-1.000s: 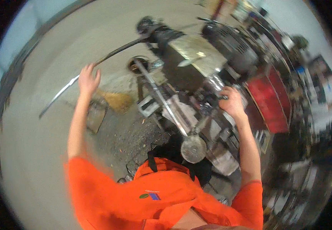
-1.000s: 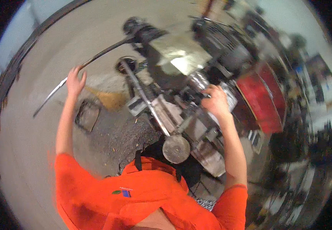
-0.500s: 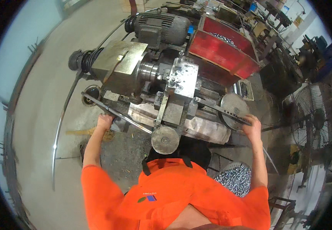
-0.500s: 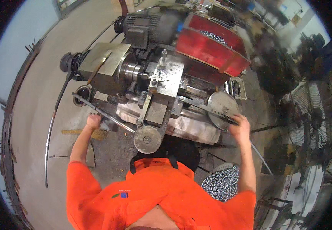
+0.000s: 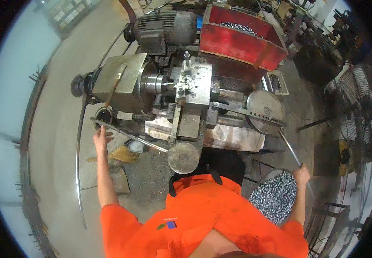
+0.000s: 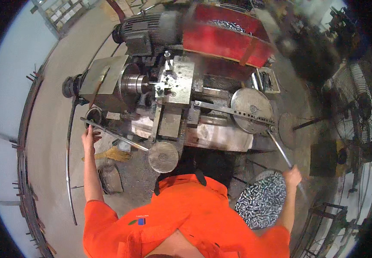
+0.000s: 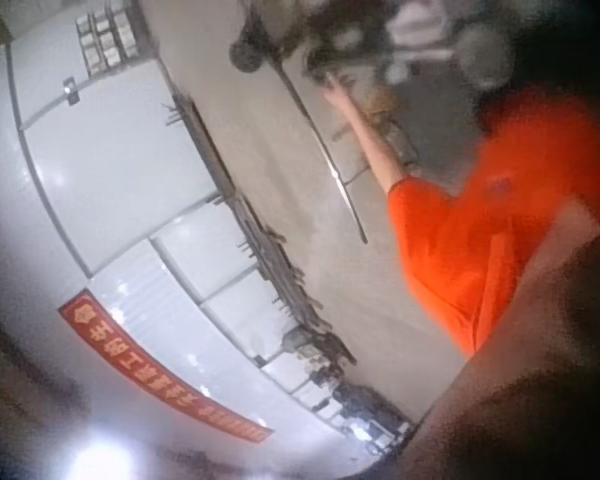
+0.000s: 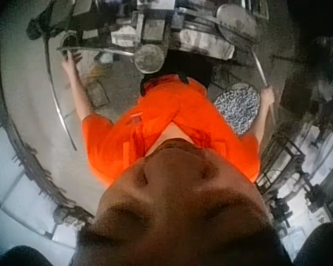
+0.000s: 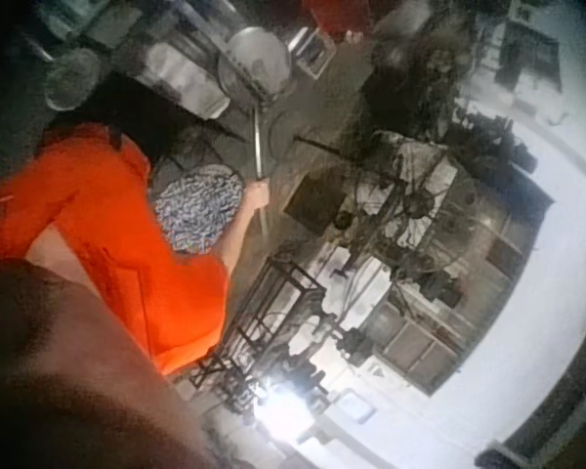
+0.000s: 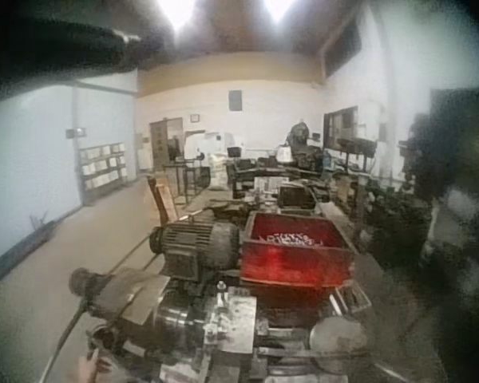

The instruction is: The person operates a metal turning machine by inserting small metal parts into the chuck, engaging the machine with a lever, and removing the processed parts. The person repeats this cycle continuously, placing finished parts into a nearby container.

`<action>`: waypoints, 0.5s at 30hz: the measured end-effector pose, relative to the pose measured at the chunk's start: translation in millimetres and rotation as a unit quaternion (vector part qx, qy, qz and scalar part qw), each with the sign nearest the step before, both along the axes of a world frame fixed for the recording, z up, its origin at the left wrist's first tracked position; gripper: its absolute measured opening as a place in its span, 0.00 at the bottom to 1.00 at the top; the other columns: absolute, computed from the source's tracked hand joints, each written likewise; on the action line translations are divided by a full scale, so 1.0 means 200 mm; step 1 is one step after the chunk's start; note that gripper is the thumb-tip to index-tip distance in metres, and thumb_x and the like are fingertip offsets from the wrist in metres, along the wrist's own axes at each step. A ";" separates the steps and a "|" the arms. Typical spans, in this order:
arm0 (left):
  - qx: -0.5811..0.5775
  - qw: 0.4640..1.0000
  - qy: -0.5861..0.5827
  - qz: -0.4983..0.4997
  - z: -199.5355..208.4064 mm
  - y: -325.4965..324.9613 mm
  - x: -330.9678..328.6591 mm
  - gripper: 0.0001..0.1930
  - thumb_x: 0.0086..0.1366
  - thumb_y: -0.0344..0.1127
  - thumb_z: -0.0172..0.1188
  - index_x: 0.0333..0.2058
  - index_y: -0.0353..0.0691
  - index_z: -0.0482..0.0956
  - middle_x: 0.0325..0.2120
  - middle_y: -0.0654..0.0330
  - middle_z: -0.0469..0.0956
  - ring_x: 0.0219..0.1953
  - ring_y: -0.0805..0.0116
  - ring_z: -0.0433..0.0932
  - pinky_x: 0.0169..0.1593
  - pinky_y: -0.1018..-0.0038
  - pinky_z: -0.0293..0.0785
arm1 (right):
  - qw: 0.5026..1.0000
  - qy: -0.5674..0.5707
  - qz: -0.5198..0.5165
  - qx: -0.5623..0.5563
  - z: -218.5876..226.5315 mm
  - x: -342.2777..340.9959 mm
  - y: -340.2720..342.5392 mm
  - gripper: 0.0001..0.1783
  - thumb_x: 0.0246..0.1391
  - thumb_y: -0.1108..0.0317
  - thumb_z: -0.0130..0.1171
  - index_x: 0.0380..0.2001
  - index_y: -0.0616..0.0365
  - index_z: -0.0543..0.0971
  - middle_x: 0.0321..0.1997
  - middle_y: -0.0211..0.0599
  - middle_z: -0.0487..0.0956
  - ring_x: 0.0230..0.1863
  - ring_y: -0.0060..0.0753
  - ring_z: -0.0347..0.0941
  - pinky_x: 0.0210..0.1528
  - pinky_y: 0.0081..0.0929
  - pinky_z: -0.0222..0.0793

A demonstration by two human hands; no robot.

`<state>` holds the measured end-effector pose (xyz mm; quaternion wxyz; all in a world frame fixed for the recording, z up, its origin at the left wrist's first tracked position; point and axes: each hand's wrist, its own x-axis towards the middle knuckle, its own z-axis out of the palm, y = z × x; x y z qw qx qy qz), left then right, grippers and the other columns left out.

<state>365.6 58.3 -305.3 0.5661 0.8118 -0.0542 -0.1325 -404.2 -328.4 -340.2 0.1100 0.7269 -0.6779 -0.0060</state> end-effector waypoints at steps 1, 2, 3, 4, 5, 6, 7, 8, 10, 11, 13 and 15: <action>-0.009 1.000 0.025 0.013 0.02 -0.05 -0.04 0.27 0.62 0.52 0.55 0.46 0.30 0.73 0.24 0.54 0.78 0.20 0.68 0.78 0.25 0.76 0.75 | 0.998 -0.039 0.024 0.048 -0.01 -0.04 0.12 0.13 0.35 0.64 0.58 0.28 0.56 0.74 0.27 0.48 0.78 0.31 0.55 0.76 0.33 0.47 0.71; -0.029 0.999 0.044 -0.009 -0.01 -0.08 -0.04 0.26 0.63 0.52 0.53 0.42 0.28 0.71 0.22 0.50 0.77 0.20 0.64 0.78 0.23 0.73 0.75 | 0.998 -0.040 0.033 0.041 0.01 0.04 0.28 0.14 0.31 0.65 0.59 0.27 0.58 0.74 0.25 0.49 0.78 0.30 0.56 0.75 0.32 0.47 0.71; 0.002 0.999 0.046 0.008 -0.17 -0.04 0.08 0.24 0.62 0.49 0.55 0.44 0.29 0.68 0.21 0.51 0.76 0.21 0.60 0.79 0.22 0.71 0.76 | 0.988 -0.102 0.006 0.115 0.04 0.13 0.38 0.16 0.29 0.65 0.59 0.26 0.61 0.75 0.23 0.51 0.77 0.29 0.58 0.74 0.31 0.46 0.70; -0.075 0.996 0.039 0.010 -0.21 -0.18 0.03 0.23 0.62 0.46 0.55 0.45 0.30 0.67 0.21 0.52 0.76 0.21 0.60 0.79 0.22 0.70 0.76 | 0.980 -0.172 0.066 0.081 -0.13 0.01 0.52 0.17 0.29 0.64 0.58 0.27 0.63 0.75 0.21 0.51 0.75 0.25 0.55 0.73 0.29 0.41 0.69; -0.147 0.989 0.023 0.028 -0.19 -0.22 -0.04 0.22 0.62 0.44 0.55 0.46 0.30 0.66 0.21 0.53 0.75 0.21 0.60 0.78 0.22 0.69 0.76 | 0.937 -0.254 -0.036 0.238 -0.02 0.17 0.60 0.21 0.30 0.67 0.58 0.34 0.64 0.77 0.20 0.41 0.73 0.21 0.39 0.68 0.26 0.35 0.65; -0.148 0.988 0.020 0.027 -0.18 -0.26 -0.05 0.21 0.61 0.42 0.54 0.46 0.30 0.66 0.22 0.54 0.75 0.21 0.61 0.78 0.23 0.70 0.75 | 0.851 -0.472 -0.006 0.231 -0.16 0.14 0.71 0.18 0.33 0.71 0.55 0.33 0.61 0.78 0.18 0.27 0.68 0.19 0.23 0.61 0.22 0.24 0.58; -0.149 0.988 0.014 0.033 -0.17 -0.26 -0.05 0.21 0.61 0.40 0.54 0.46 0.31 0.65 0.22 0.54 0.75 0.22 0.61 0.78 0.23 0.70 0.75 | 0.858 -0.456 -0.038 0.233 -0.07 0.30 0.78 0.16 0.34 0.73 0.53 0.32 0.60 0.79 0.19 0.20 0.65 0.20 0.17 0.58 0.21 0.19 0.53; -0.149 0.988 0.009 0.040 -0.18 -0.26 -0.06 0.21 0.60 0.39 0.53 0.47 0.31 0.65 0.23 0.55 0.75 0.22 0.61 0.78 0.23 0.71 0.75 | 0.792 -0.542 -0.079 0.269 0.05 0.43 0.83 0.16 0.35 0.74 0.52 0.33 0.60 0.79 0.18 0.22 0.65 0.19 0.18 0.58 0.20 0.19 0.52; -0.116 0.991 -0.013 0.061 -0.28 -0.20 0.01 0.19 0.60 0.38 0.53 0.45 0.31 0.65 0.24 0.55 0.75 0.22 0.62 0.77 0.24 0.71 0.74 | 0.788 -0.554 -0.051 0.265 0.07 0.52 0.87 0.17 0.37 0.71 0.49 0.33 0.61 0.79 0.15 0.22 0.64 0.17 0.17 0.56 0.19 0.20 0.50; -0.099 0.993 -0.024 0.067 -0.28 -0.21 0.02 0.19 0.60 0.37 0.53 0.45 0.31 0.65 0.24 0.54 0.75 0.23 0.63 0.77 0.24 0.72 0.74 | 0.791 -0.552 -0.039 0.260 0.06 0.53 0.89 0.17 0.37 0.70 0.47 0.33 0.62 0.79 0.15 0.22 0.63 0.17 0.17 0.56 0.19 0.20 0.50; -0.119 0.992 -0.006 0.048 -0.28 -0.22 0.01 0.18 0.59 0.37 0.53 0.43 0.30 0.66 0.24 0.54 0.75 0.23 0.63 0.78 0.25 0.73 0.74 | 0.799 -0.546 -0.050 0.247 0.06 0.54 0.91 0.18 0.37 0.69 0.47 0.33 0.63 0.79 0.14 0.22 0.63 0.17 0.16 0.56 0.18 0.20 0.49; -0.131 0.991 -0.002 0.041 -0.23 -0.25 -0.03 0.17 0.59 0.37 0.53 0.41 0.30 0.67 0.24 0.54 0.76 0.23 0.63 0.78 0.25 0.73 0.74 | 0.807 -0.537 -0.053 0.240 0.03 0.53 0.91 0.19 0.36 0.68 0.47 0.33 0.64 0.79 0.15 0.22 0.63 0.17 0.16 0.56 0.18 0.20 0.49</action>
